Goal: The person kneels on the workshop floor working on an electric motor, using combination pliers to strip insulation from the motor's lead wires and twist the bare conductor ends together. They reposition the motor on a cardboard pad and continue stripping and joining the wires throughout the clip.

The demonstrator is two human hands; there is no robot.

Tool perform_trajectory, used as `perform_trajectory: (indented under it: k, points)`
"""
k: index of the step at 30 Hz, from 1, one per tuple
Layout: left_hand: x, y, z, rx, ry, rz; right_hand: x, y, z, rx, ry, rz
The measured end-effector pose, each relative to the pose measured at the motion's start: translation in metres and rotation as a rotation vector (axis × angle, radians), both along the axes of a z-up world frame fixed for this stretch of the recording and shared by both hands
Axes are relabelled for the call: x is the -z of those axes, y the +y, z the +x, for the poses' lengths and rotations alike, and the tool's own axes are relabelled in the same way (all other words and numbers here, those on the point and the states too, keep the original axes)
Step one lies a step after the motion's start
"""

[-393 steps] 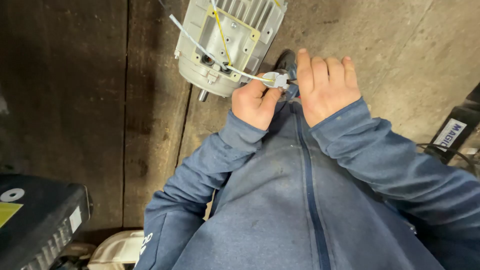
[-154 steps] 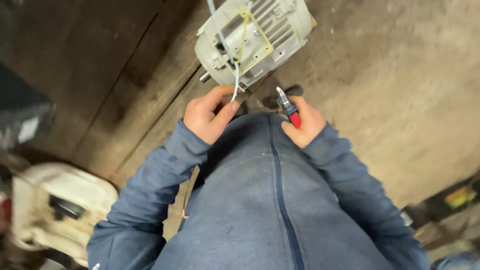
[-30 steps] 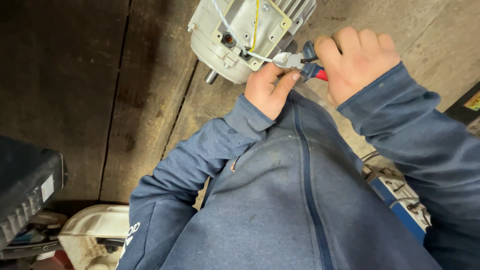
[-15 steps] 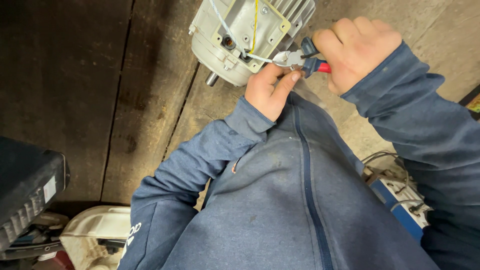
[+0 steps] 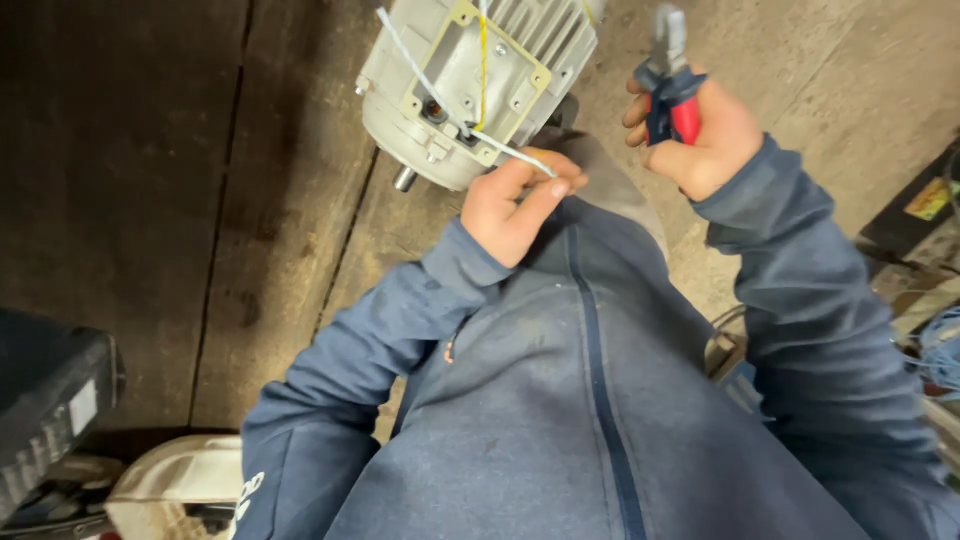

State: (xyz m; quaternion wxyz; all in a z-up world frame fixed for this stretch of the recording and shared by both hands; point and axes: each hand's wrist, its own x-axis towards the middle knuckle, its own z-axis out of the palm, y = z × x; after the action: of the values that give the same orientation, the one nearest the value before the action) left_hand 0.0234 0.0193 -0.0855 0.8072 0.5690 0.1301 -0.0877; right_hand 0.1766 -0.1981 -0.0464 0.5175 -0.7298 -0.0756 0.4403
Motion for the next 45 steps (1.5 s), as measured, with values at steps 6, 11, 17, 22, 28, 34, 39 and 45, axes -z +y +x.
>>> perform_trajectory:
  k: [6,11,17,22,28,34,39,45]
  points:
    - [-0.014,-0.002,-0.02,-0.067,0.086,-0.069,0.038,-0.024,0.03,-0.191,-0.238,-0.299]
    - [-0.022,-0.028,-0.031,-0.348,0.127,0.014,0.08,-0.005,0.117,-0.383,-0.537,-0.378]
    - [-0.054,-0.079,-0.022,-0.779,0.289,0.173,0.095,0.047,0.196,-0.697,-1.139,-0.035]
    - [-0.063,-0.111,-0.016,-1.025,0.348,0.221,0.115,0.065,0.221,-0.822,-1.229,0.121]
    - [-0.07,-0.13,-0.037,-0.771,0.456,0.384,0.129,0.062,0.232,-0.896,-1.188,0.243]
    - [-0.059,-0.156,-0.08,-0.55,0.491,0.597,0.078,0.057,0.204,-0.836,-1.192,0.351]
    - [-0.047,-0.169,-0.108,-0.38,0.547,0.566,0.015,0.059,0.15,-0.836,-0.876,0.428]
    - [-0.043,-0.178,-0.119,-0.398,0.632,0.343,-0.023,0.083,0.126,-0.731,-0.727,0.43]
